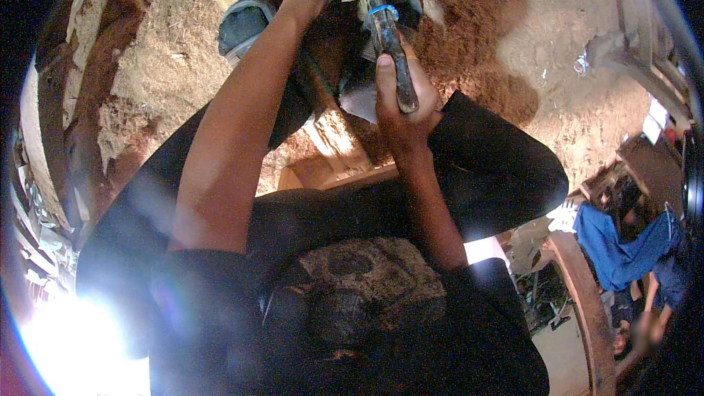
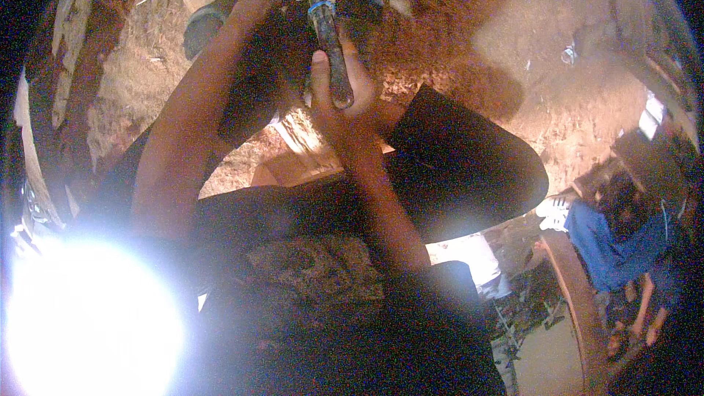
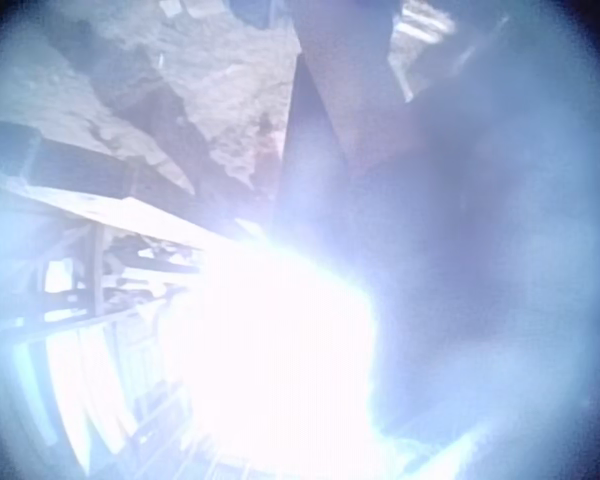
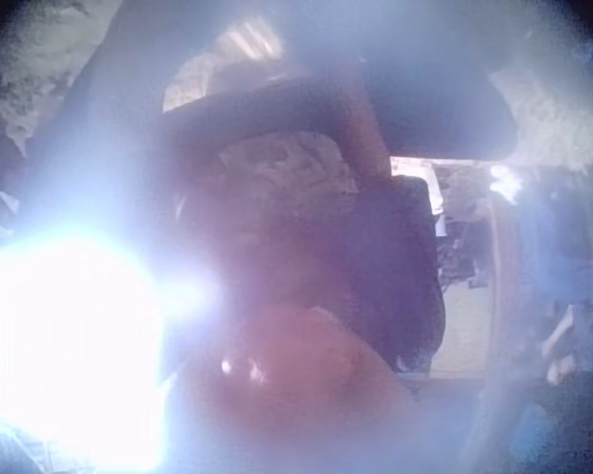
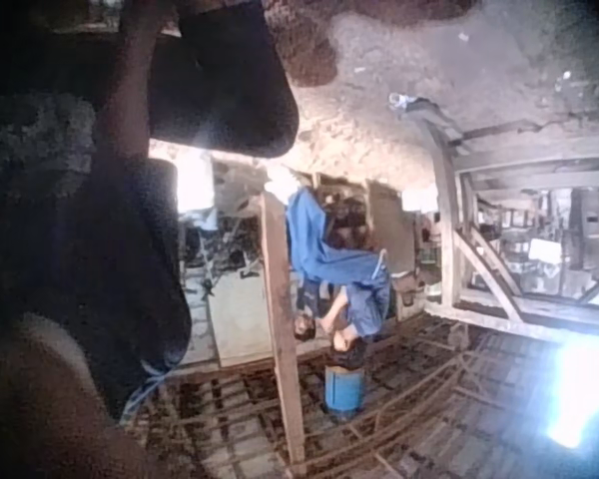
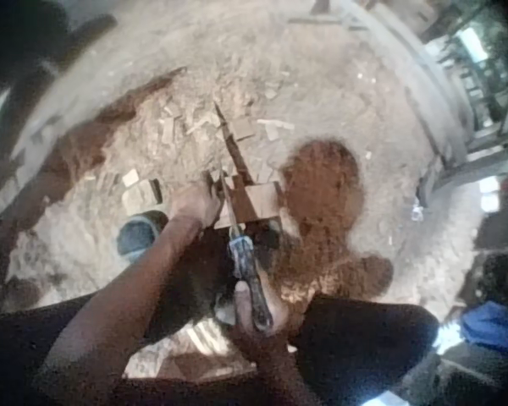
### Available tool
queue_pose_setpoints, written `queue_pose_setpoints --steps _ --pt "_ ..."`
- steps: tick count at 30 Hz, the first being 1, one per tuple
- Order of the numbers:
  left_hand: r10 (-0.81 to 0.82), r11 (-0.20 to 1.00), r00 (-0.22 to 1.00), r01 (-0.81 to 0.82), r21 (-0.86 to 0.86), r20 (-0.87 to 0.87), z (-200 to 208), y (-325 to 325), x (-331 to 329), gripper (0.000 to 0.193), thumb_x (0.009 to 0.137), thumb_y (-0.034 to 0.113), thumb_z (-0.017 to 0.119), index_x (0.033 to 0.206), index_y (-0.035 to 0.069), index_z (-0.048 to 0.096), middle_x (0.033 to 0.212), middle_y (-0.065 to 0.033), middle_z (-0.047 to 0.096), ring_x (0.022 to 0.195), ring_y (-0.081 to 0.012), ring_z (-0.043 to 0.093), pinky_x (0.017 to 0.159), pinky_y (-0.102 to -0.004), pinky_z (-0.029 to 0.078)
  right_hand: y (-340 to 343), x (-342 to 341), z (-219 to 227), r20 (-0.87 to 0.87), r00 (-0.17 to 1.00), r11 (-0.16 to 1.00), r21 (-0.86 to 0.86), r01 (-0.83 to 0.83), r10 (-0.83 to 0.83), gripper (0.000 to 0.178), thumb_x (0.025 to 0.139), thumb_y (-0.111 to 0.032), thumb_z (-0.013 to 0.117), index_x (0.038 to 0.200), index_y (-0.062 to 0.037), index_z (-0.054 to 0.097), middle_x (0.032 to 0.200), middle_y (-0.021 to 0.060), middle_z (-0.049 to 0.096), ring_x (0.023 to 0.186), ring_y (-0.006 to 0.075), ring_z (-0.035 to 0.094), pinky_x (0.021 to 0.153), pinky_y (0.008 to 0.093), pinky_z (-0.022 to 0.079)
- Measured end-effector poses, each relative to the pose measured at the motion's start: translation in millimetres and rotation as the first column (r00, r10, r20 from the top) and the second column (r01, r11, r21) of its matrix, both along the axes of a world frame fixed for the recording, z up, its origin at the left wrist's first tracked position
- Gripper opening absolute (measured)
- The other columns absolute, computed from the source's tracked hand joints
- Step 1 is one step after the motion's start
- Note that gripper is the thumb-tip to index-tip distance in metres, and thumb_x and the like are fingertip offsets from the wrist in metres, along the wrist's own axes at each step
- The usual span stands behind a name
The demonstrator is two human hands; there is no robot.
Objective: The person sits cross-legged on the floor and uses a hand saw to cut a small block of wood held between their feet. They repeatedly saw back and forth, producing sawdust, and continue the cutting motion throughout the clip.
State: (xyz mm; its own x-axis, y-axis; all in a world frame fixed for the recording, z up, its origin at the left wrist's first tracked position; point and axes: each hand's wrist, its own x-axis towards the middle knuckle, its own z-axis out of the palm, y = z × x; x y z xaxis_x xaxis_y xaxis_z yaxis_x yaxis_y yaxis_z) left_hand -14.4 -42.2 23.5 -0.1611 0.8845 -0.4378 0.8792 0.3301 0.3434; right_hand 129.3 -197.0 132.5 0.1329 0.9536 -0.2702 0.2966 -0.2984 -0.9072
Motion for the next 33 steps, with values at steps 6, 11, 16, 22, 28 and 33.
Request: queue_pose_setpoints --steps 6,11,16,22,28,33 --pt "0.060 0.998 0.997 -0.058 0.039 -0.052 -14 0 -3 0.051 0.099 0.038 0.041 0.121 -0.006 0.057 0.109 -0.0315 0.067 0.106 -0.0428 0.066 0.093 -0.0484 0.051 -26 4 -8 0.140 0.990 0.998 0.048 -0.038 0.031 0.039 0.101 -0.023 0.060 0.130 0.0023 0.061 0.088 0.0091 0.071 0.075 0.0127 0.063 0.068 0.0311 0.052" --pt "0.047 0.999 0.997 -0.048 -0.022 -0.066 -12 -3 0 0.051 0.100 0.038 0.041 0.117 -0.007 0.059 0.109 -0.0317 0.067 0.106 -0.0422 0.066 0.093 -0.0476 0.052 -10 -7 -6 0.041 0.997 0.997 0.047 -0.060 0.058 0.041 0.102 -0.022 0.056 0.136 0.0032 0.056 0.105 0.0143 0.071 0.092 0.0159 0.065 0.080 0.0329 0.053" --pt "0.033 0.998 0.999 -0.035 -0.044 -0.043 9 0 7 0.057 0.101 0.041 0.038 0.117 -0.007 0.062 0.112 -0.0302 0.067 0.107 -0.0428 0.066 0.093 -0.0479 0.052 -31 39 -63 -0.268 0.949 0.982 -0.045 -0.186 0.167 0.043 0.104 -0.021 0.053 0.138 0.0049 0.052 0.115 0.0170 0.067 0.103 0.0193 0.063 0.088 0.0340 0.051" --pt "-0.029 0.996 0.999 0.027 -0.086 -0.024 -1 3 -1 0.058 0.101 0.045 0.036 0.116 -0.003 0.066 0.116 -0.0305 0.065 0.110 -0.0424 0.064 0.094 -0.0489 0.052 4 -1 -6 0.028 0.988 0.984 -0.102 -0.146 0.149 0.043 0.105 -0.018 0.050 0.141 0.0052 0.047 0.123 0.0207 0.064 0.111 0.0230 0.061 0.096 0.0379 0.050" --pt "-0.123 0.992 0.987 0.125 0.009 -0.108 -4 -1 2 0.055 0.101 0.043 0.037 0.112 -0.002 0.068 0.112 -0.0279 0.068 0.106 -0.0431 0.066 0.092 -0.0489 0.053 -35 2 -39 0.098 0.992 0.988 0.124 -0.092 0.080 0.043 0.105 -0.022 0.051 0.137 0.0060 0.049 0.116 0.0201 0.066 0.106 0.0239 0.064 0.089 0.0360 0.051" --pt "-0.055 0.998 0.991 0.054 -0.008 -0.122 -22 -2 0 0.053 0.101 0.043 0.037 0.112 0.002 0.069 0.110 -0.0260 0.069 0.103 -0.0423 0.067 0.090 -0.0487 0.054 23 0 -13 0.090 0.961 0.959 -0.137 -0.247 0.260 0.044 0.105 -0.017 0.047 0.143 0.0051 0.040 0.123 0.0236 0.061 0.114 0.0296 0.061 0.095 0.0356 0.050"
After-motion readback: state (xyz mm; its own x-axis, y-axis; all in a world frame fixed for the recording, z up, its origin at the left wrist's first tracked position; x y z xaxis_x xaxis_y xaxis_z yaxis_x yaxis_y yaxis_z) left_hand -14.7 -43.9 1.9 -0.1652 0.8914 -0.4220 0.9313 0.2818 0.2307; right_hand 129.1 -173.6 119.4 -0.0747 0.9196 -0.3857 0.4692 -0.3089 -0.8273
